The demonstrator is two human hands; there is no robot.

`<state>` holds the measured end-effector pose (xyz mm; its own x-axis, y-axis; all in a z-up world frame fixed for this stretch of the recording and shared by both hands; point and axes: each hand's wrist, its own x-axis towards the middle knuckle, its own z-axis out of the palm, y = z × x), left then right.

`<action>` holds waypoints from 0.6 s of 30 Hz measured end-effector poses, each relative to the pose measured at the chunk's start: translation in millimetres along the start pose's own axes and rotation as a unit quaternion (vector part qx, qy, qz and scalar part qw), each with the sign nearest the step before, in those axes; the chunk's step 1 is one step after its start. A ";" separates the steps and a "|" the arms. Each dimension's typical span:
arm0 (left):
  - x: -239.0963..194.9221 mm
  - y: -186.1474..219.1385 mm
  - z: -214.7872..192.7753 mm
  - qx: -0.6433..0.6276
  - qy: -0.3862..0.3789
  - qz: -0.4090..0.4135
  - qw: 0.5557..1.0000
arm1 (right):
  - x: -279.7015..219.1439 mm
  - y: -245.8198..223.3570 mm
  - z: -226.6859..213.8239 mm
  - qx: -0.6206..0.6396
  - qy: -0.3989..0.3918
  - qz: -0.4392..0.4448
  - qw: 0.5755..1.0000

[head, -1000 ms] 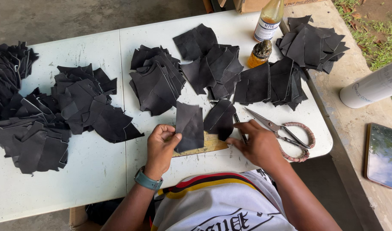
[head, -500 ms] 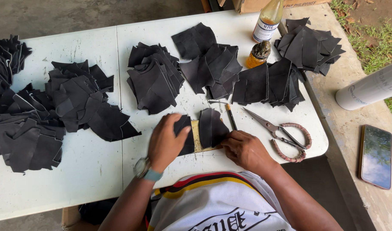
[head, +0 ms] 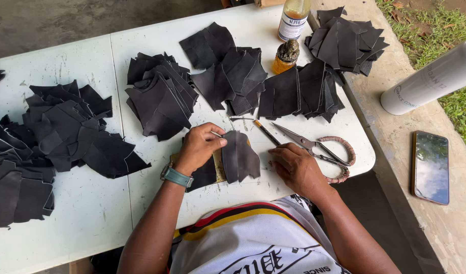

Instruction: The person uses a pencil to mark lines on black material pieces and then cuts them with scissors. They repeatedly pick up pieces, align them, mark them, and trim the edges, placing the finished pieces into a pile on the table.

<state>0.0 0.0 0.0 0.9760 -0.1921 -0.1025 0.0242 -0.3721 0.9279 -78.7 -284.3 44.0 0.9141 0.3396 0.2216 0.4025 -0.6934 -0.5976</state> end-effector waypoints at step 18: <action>-15.4 12.7 -19.3 0.095 0.090 0.061 0.990 | 34.3 -37.7 34.5 -0.030 -0.050 -0.051 0.997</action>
<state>-10.5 15.7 20.3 0.9924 -0.0870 0.0869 -0.1198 -0.5232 0.8438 -64.2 -224.5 47.5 0.8600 0.4697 0.1996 0.4982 -0.6881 -0.5276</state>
